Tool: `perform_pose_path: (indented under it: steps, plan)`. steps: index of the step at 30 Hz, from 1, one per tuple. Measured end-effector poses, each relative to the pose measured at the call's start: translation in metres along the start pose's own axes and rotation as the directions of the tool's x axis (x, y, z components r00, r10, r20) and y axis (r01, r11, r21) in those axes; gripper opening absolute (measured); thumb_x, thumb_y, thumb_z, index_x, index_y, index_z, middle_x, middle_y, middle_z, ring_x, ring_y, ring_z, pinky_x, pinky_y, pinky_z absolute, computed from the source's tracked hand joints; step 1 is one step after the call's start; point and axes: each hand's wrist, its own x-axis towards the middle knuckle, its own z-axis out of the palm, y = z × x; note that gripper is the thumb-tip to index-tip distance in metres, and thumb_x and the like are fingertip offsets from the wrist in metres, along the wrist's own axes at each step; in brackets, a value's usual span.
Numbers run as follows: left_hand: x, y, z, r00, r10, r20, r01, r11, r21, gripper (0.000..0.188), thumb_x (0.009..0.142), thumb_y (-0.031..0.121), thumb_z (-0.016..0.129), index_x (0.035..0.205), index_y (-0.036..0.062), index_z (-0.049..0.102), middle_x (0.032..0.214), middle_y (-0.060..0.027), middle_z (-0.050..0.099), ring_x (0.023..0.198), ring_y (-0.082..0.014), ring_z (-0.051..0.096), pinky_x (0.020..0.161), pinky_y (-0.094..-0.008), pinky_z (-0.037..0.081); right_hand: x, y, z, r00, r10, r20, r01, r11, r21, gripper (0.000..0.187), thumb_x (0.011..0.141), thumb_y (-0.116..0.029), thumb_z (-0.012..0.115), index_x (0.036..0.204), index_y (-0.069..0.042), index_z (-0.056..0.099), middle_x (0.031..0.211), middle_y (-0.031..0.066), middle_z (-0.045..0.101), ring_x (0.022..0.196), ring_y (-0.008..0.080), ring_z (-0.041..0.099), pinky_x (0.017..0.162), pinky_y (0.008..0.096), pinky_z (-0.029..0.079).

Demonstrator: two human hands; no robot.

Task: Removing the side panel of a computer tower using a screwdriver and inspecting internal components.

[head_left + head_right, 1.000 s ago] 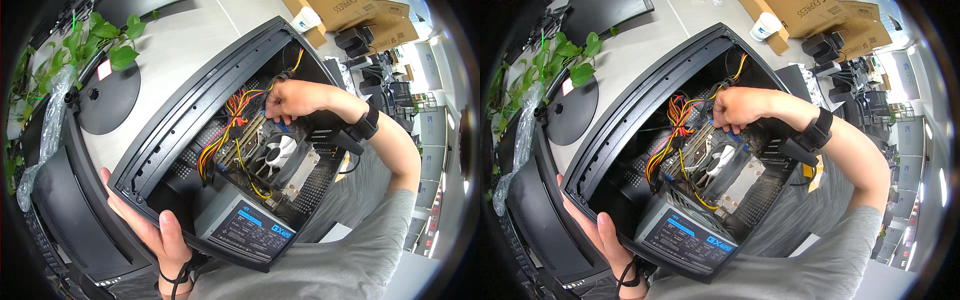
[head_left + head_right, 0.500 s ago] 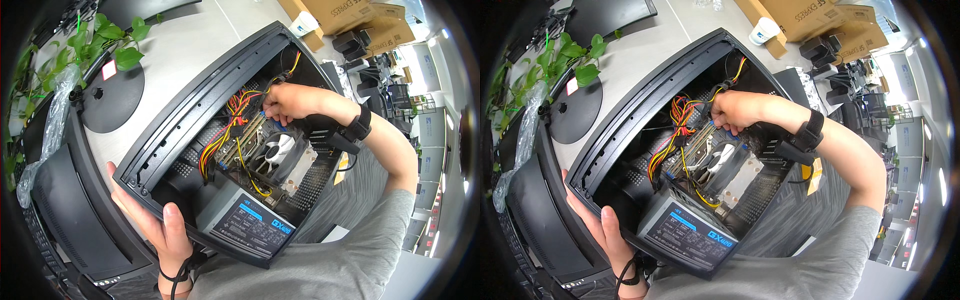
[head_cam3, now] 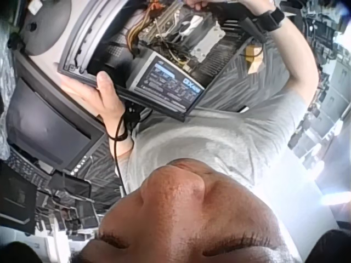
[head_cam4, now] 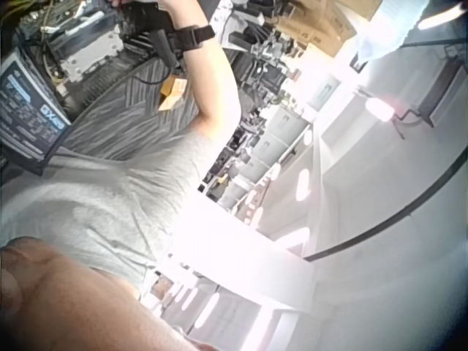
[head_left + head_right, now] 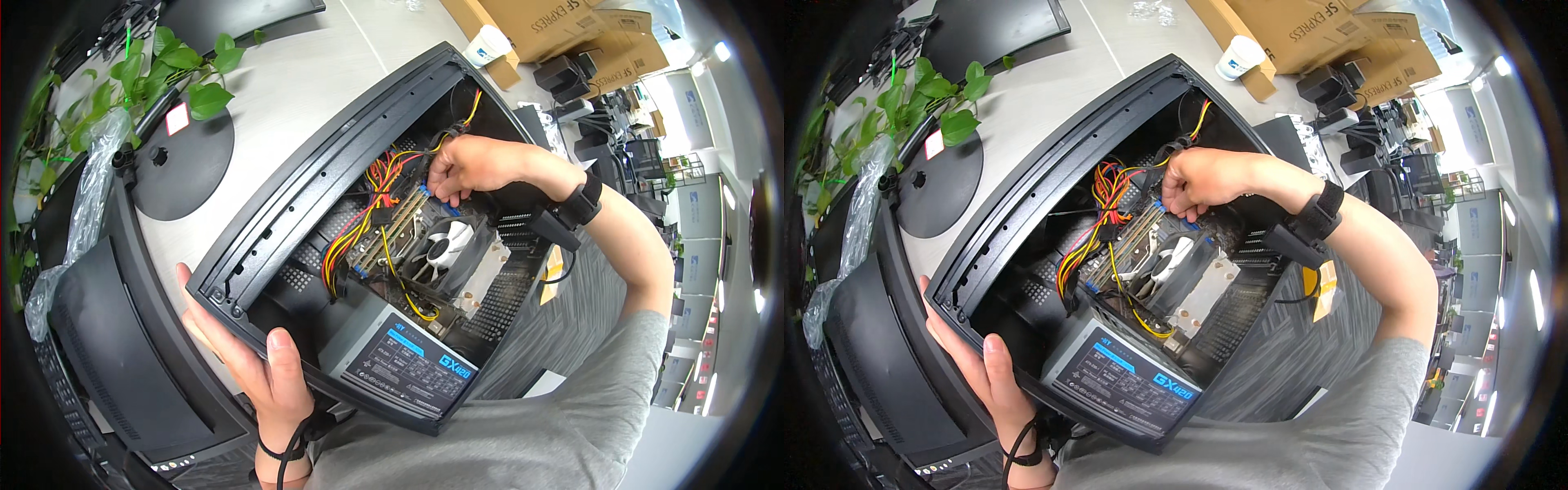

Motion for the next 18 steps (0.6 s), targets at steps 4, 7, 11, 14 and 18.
perform_pose_path:
  steps: [4,7,11,14,18]
  plan:
    - [-0.001,0.004,-0.002,0.999,-0.031,0.010,0.031,0.999,0.024,0.092,0.096,0.041,0.054,0.162,-0.0090,0.013,0.161,-0.0280,0.025,0.142,-0.0382,0.036,0.120,-0.0486,0.026,-0.004,-0.008,0.003,0.991,-0.133,0.020,0.134,0.971,-0.199,0.013,0.092,-0.004,0.065,0.091,0.007,0.073,0.080,0.0104,0.074,0.074,0.0175,0.075,0.070,0.0324,0.059]
    - [-0.001,0.006,-0.002,0.998,-0.059,0.017,0.059,0.998,0.013,0.091,0.096,0.041,0.054,0.162,-0.0084,0.014,0.163,-0.0278,0.024,0.142,-0.0372,0.036,0.120,-0.0484,0.026,-0.007,-0.008,0.004,0.987,-0.159,0.016,0.158,0.960,-0.233,0.014,0.091,-0.002,0.064,0.090,0.008,0.073,0.080,0.0115,0.074,0.073,0.0180,0.075,0.069,0.0331,0.059]
    - [0.000,0.004,-0.001,0.999,-0.050,0.009,0.050,0.999,0.020,0.091,0.097,0.043,0.054,0.162,-0.0082,0.015,0.165,-0.0273,0.022,0.144,-0.0356,0.035,0.120,-0.0480,0.026,-0.006,-0.003,0.005,0.997,-0.075,-0.012,0.075,0.997,-0.030,0.017,0.095,-0.006,0.061,0.095,0.006,0.073,0.085,0.0105,0.074,0.077,0.0176,0.075,0.068,0.0313,0.059]
    - [0.000,0.002,-0.002,1.000,-0.022,0.008,0.022,0.999,0.024,0.091,0.098,0.043,0.054,0.162,-0.0078,0.015,0.166,-0.0269,0.021,0.146,-0.0360,0.033,0.121,-0.0478,0.025,-0.001,0.000,0.008,0.997,-0.001,-0.082,0.012,0.992,0.126,0.019,0.098,-0.010,0.060,0.099,0.005,0.073,0.088,0.0100,0.074,0.079,0.0171,0.074,0.069,0.0302,0.060]
    - [-0.001,0.000,-0.002,1.000,-0.012,0.010,0.012,1.000,0.011,0.091,0.097,0.041,0.055,0.162,-0.0077,0.013,0.166,-0.0266,0.021,0.148,-0.0367,0.031,0.123,-0.0476,0.024,0.007,0.003,0.009,0.995,-0.009,-0.102,0.020,0.994,0.107,0.020,0.099,-0.013,0.062,0.100,0.005,0.072,0.086,0.0094,0.073,0.076,0.0165,0.073,0.068,0.0305,0.060]
